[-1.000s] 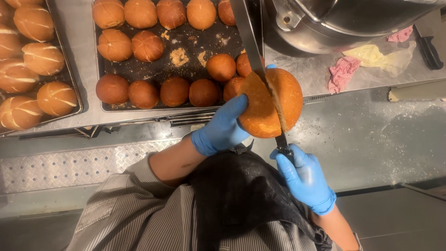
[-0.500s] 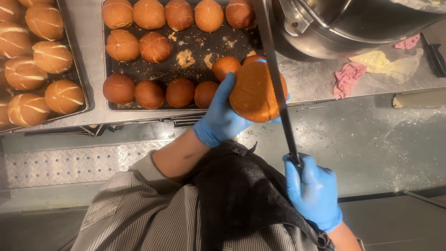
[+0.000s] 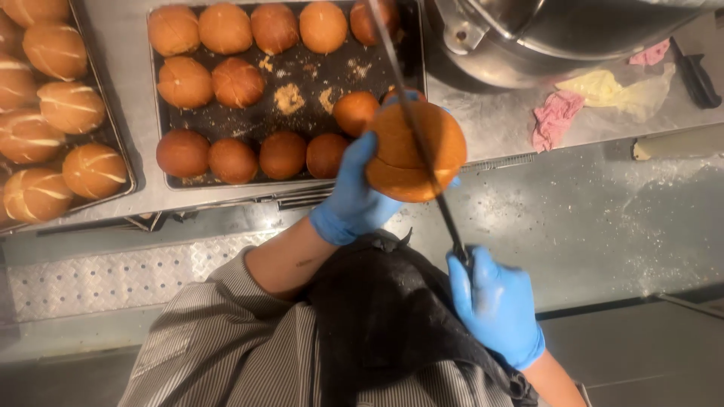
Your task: The person is using a long knife to cut cross-shaped slits into the tops of round buns on a tray.
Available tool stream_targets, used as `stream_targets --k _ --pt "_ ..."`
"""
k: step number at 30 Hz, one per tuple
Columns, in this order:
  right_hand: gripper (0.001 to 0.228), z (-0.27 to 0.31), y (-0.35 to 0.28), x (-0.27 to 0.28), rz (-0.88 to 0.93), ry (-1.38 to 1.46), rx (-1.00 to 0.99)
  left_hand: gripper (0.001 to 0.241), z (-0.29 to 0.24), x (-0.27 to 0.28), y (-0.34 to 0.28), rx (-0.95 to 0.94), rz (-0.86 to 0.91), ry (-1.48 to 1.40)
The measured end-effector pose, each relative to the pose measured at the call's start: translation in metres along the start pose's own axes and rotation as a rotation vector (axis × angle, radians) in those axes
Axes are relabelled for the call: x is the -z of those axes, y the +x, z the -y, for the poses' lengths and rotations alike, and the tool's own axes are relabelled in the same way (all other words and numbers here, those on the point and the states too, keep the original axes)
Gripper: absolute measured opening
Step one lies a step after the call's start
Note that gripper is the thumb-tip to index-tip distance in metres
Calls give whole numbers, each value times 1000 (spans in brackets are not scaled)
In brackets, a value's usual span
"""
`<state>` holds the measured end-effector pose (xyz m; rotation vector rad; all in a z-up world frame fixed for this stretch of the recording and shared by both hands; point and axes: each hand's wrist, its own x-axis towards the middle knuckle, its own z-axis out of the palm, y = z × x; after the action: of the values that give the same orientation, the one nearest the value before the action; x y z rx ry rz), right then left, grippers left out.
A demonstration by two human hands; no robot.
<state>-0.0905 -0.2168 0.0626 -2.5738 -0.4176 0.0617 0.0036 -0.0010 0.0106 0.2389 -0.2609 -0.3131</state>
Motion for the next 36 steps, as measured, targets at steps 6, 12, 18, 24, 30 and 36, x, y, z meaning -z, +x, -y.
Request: stream_targets --k 6,12,18,24,30,36 --pt "14 -10 2 -12 -64 -22 21 73 32 30 -11 178 -122 25" --pt "13 -8 5 -7 -18 5 -3 68 -5 0 14 101 -33 -174" --pt "13 -17 6 -17 -49 42 -12 77 37 27 -8 178 -207 146" --pt "17 -23 8 -8 -30 28 -25 82 -2 -15 12 282 30 -152" --pt "16 -12 29 3 5 12 -39 77 4 22 10 271 -176 174" --pt "15 -2 10 40 -95 7 24 78 -35 7 15 225 -84 7"
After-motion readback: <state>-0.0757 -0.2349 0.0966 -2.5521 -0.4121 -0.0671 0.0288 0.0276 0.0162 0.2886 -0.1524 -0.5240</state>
